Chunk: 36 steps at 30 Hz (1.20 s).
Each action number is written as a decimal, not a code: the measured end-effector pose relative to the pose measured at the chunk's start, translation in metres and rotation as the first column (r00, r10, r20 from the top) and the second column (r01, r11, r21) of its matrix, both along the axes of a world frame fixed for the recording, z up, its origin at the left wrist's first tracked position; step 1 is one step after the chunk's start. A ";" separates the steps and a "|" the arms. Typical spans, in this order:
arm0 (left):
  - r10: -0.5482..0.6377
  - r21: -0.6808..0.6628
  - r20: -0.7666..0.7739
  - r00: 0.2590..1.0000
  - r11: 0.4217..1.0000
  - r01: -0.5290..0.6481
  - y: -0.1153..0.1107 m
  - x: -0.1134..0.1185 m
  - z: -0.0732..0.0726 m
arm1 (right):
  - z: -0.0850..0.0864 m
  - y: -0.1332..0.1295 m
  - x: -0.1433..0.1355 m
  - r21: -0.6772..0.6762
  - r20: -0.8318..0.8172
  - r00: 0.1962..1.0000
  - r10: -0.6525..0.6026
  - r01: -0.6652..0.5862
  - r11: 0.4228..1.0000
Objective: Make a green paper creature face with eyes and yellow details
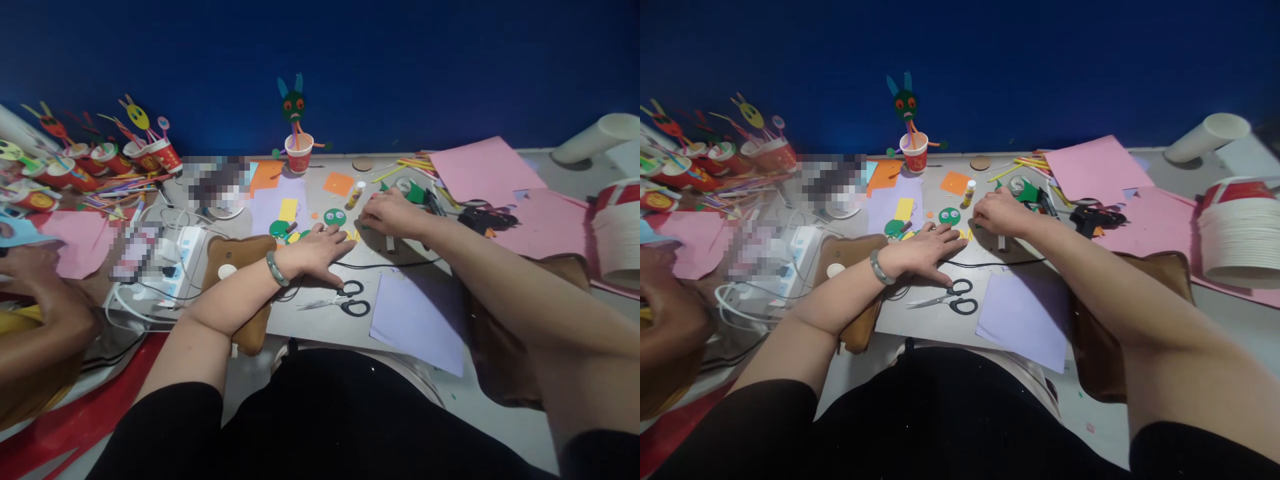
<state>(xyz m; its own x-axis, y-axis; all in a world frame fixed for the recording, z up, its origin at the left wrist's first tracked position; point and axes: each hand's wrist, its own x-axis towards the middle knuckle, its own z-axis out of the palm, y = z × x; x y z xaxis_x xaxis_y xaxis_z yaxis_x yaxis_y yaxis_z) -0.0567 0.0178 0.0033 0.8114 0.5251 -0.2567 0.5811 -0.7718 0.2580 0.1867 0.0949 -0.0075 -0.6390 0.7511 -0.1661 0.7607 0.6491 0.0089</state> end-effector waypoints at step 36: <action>-0.003 0.054 0.015 1.000 0.999 0.002 0.002 -0.002 0.000 | 0.007 -0.001 -0.011 -0.034 0.084 0.993 -0.083 0.086 0.996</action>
